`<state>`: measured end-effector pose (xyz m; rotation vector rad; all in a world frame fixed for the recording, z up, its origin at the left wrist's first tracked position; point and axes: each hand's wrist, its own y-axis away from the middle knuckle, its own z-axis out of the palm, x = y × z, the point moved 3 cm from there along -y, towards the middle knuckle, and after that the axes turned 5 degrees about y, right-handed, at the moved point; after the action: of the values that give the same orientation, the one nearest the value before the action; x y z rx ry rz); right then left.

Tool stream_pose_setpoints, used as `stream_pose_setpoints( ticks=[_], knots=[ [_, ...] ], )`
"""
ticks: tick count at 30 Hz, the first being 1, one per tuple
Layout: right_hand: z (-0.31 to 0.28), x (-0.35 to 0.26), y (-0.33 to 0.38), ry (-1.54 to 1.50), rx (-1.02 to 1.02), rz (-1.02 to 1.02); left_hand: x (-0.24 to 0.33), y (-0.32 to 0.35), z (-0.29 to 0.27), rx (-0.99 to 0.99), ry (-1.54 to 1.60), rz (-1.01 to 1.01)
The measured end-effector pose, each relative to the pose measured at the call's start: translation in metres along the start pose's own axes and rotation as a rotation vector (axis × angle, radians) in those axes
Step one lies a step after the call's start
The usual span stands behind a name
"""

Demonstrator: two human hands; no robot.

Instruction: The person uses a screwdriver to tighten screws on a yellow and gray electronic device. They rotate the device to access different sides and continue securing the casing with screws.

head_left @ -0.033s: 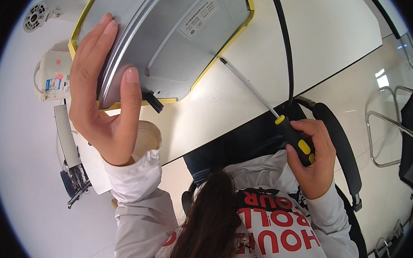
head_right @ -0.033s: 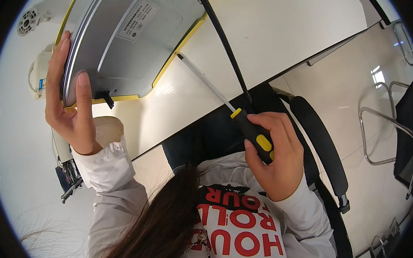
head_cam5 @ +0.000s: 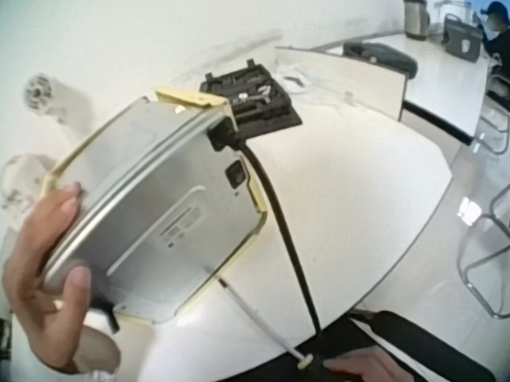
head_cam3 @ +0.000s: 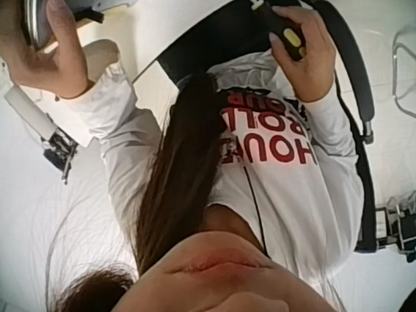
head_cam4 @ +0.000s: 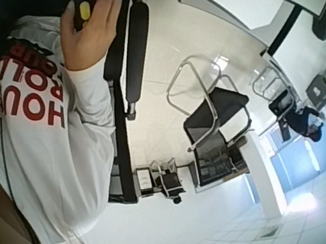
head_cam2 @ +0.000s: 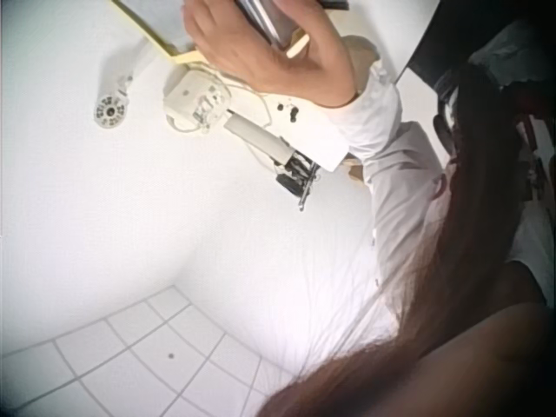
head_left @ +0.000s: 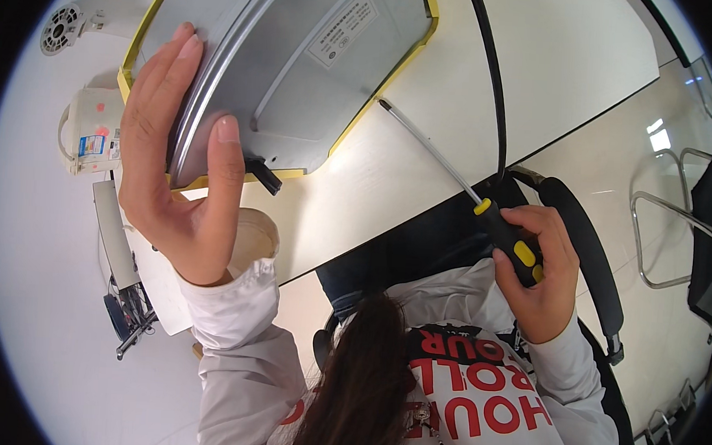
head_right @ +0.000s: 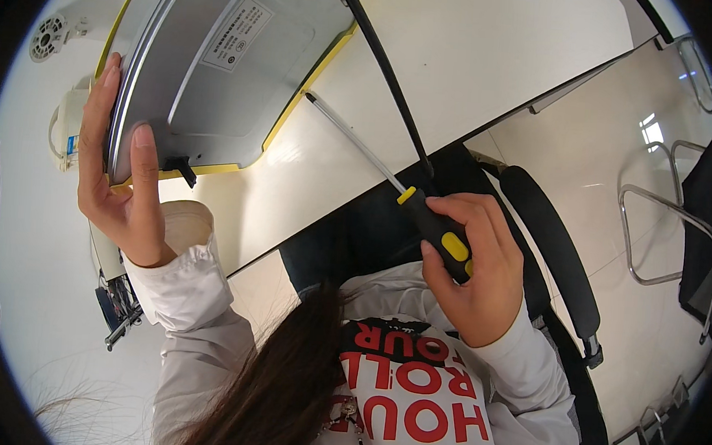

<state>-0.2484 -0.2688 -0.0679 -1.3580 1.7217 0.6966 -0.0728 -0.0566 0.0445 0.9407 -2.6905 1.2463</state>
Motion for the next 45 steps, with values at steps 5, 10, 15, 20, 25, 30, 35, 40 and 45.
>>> stream_pose_setpoints(
  ticks=[5,10,15,20,25,30,35,40,45],
  knots=[
    [-0.001,0.000,-0.003,0.023,0.003,-0.044,-0.001,0.001,0.001,0.021,0.009,0.000],
    [-0.004,0.000,-0.003,0.117,0.008,-0.094,-0.002,0.001,0.000,0.009,-0.016,0.026],
    [-0.002,-0.009,-0.003,0.179,0.057,-0.060,-0.005,0.002,-0.002,-0.009,-0.047,0.081],
    [-0.004,0.000,-0.004,0.224,0.087,-0.090,-0.006,0.002,-0.001,-0.027,-0.053,0.111],
    [-0.013,0.000,-0.008,0.127,-0.080,0.135,-0.004,0.002,-0.004,-0.030,-0.037,0.110],
    [-0.005,-0.009,-0.010,0.077,0.103,0.079,-0.007,0.002,0.000,-0.014,0.002,0.126],
    [-0.008,0.004,-0.008,0.045,0.074,0.054,-0.005,0.001,-0.002,-0.020,-0.015,0.126],
    [-0.012,0.011,-0.008,0.040,-0.013,0.130,-0.005,-0.002,-0.003,-0.044,-0.057,0.169],
    [-0.006,0.013,-0.006,0.064,0.037,0.097,-0.004,-0.002,-0.003,-0.036,-0.039,0.151]
  ],
)
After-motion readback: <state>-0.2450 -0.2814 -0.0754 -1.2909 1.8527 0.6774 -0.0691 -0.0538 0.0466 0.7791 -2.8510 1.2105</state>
